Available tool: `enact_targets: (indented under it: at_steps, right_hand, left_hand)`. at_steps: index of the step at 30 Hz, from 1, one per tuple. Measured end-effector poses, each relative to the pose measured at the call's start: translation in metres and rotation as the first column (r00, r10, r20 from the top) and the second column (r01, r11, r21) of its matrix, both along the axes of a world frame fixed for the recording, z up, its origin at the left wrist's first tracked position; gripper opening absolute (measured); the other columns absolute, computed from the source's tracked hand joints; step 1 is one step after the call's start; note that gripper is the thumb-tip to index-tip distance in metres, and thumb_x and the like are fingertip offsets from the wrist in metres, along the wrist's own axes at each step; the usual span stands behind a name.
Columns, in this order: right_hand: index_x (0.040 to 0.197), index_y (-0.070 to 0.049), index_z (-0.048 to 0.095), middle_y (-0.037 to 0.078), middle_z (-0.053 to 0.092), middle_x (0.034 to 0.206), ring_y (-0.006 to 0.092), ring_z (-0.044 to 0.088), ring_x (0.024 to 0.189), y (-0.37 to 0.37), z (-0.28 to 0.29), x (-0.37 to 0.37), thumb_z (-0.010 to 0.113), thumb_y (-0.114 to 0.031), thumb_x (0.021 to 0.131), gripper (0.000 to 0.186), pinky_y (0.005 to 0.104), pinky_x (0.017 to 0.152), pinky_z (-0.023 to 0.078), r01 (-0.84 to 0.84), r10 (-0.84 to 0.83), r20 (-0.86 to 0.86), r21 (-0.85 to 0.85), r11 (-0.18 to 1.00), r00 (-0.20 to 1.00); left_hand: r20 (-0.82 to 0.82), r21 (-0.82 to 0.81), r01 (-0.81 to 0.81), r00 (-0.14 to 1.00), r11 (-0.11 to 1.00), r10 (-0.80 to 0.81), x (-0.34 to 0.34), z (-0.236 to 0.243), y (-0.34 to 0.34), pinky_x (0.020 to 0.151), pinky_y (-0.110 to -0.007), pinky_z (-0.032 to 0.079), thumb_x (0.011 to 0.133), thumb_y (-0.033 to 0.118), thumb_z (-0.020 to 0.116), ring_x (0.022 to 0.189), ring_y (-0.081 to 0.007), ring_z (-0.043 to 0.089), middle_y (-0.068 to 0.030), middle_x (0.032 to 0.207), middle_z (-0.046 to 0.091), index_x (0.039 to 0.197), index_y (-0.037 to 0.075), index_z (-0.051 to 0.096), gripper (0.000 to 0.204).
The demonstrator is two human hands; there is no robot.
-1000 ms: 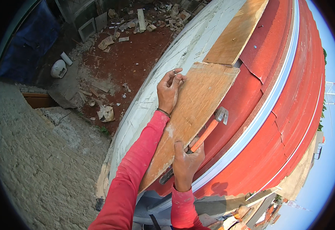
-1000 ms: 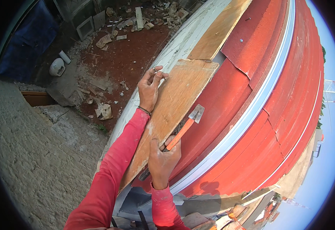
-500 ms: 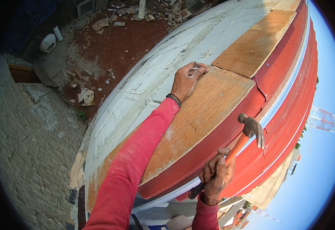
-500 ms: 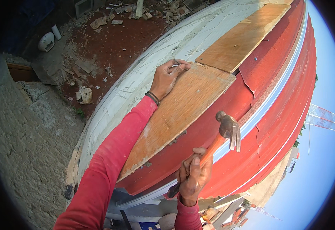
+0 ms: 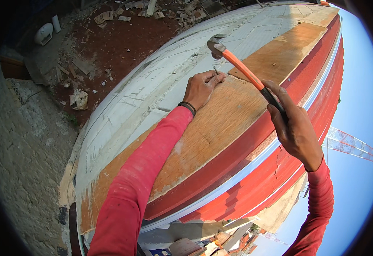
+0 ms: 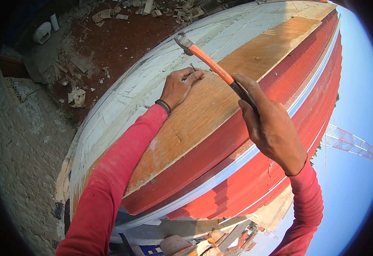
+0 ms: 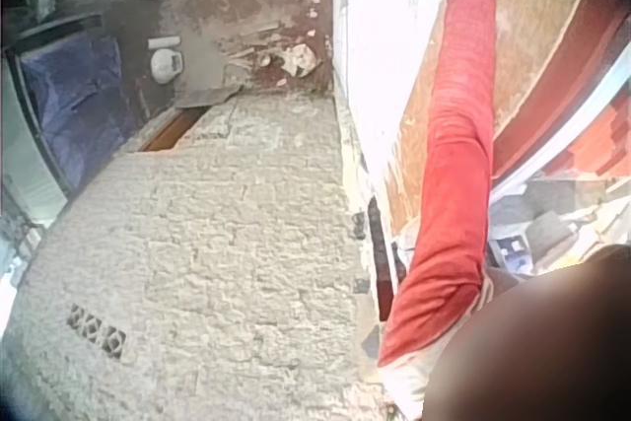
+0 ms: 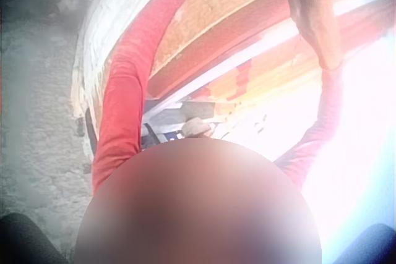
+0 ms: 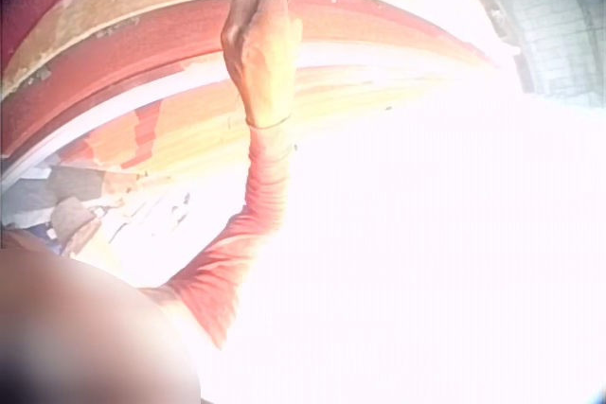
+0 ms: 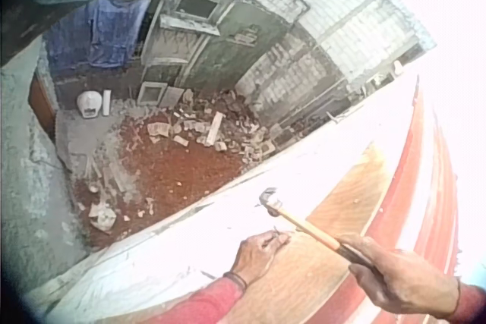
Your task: The person installs a wooden panel onto a roof edge, securing it with a hammer and nails. They then apply mortar to the roof edge using a trowel and a bucket.
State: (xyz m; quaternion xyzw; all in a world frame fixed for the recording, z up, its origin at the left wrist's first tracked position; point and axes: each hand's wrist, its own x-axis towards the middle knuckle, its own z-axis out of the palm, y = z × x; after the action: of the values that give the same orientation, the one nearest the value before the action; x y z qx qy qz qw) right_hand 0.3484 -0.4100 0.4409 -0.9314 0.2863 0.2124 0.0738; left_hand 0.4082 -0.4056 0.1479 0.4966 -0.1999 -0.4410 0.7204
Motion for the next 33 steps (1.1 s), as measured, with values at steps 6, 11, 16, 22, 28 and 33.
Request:
enact_targets:
  at_steps: [6,11,16,22,28,33]
  right_hand:
    - [0.156,-0.015,0.043,0.029,0.062,0.084,0.033,0.039,0.055,-0.004,0.0,0.023,0.054,-0.006,0.103,0.055,0.039,0.061,0.046,-0.124,0.07,-0.283,-0.18,0.976,0.957]
    - [0.153,-0.014,0.046,0.027,0.064,0.096,0.0354,0.046,0.055,-0.008,0.011,0.037,0.056,-0.003,0.1,0.055,0.0357,0.06,0.048,-0.23,0.208,-0.13,-0.189,0.955,0.969]
    - [0.154,-0.016,0.045,0.027,0.067,0.1,0.0331,0.049,0.057,-0.007,-0.007,0.014,0.058,0.003,0.098,0.061,0.0275,0.065,0.051,-0.284,0.296,0.059,-0.15,0.947,0.954]
    - [0.153,-0.012,0.047,0.027,0.069,0.096,0.0176,0.048,0.055,0.001,0.001,0.032,0.056,0.003,0.099,0.057,0.0261,0.059,0.047,-0.275,0.282,0.087,-0.085,0.958,0.955]
    - [0.15,-0.016,0.052,0.024,0.058,0.072,0.0336,0.05,0.052,-0.013,-0.013,0.006,0.062,0.006,0.095,0.06,0.0292,0.061,0.053,-0.219,0.199,-0.186,-0.098,0.971,0.962]
    - [0.148,-0.016,0.054,0.024,0.063,0.076,0.0303,0.048,0.051,-0.005,-0.011,0.031,0.062,0.006,0.095,0.058,0.0331,0.056,0.049,-0.306,0.329,0.186,-0.141,0.942,0.926]
  left_hand:
    - [0.082,0.102,0.036,0.996,0.994,-0.044,-0.002,-0.002,0.001,0.077,-0.031,0.052,0.099,0.038,0.066,0.079,-0.0156,0.067,-0.0076,0.093,0.077,0.105,0.011,0.079,0.031]
    - [0.105,0.048,-0.034,0.994,0.998,0.029,-0.006,-0.005,-0.002,0.074,-0.032,0.052,0.099,0.039,0.065,0.076,-0.0182,0.068,-0.0093,0.091,0.076,0.105,0.011,0.079,0.032]
    - [0.1,0.05,-0.057,0.994,0.997,0.052,-0.007,-0.004,-0.002,0.075,-0.034,0.053,0.099,0.04,0.064,0.077,-0.0216,0.07,-0.0108,0.091,0.076,0.107,0.012,0.078,0.032]
    - [0.135,0.081,-0.044,0.99,0.996,0.032,-0.005,-0.004,-0.001,0.076,-0.036,0.053,0.099,0.039,0.065,0.078,-0.0267,0.07,-0.0131,0.093,0.076,0.109,0.013,0.079,0.031]
    - [0.163,0.157,0.035,0.985,0.987,-0.061,-0.007,-0.003,-0.002,0.076,-0.035,0.053,0.099,0.04,0.065,0.081,-0.0265,0.071,-0.0122,0.095,0.077,0.11,0.014,0.079,0.032]
    - [0.124,0.114,-0.026,0.992,0.993,0.011,-0.005,-0.008,-0.003,0.078,-0.035,0.053,0.097,0.041,0.066,0.084,-0.0266,0.072,-0.0116,0.096,0.077,0.109,0.014,0.079,0.032]
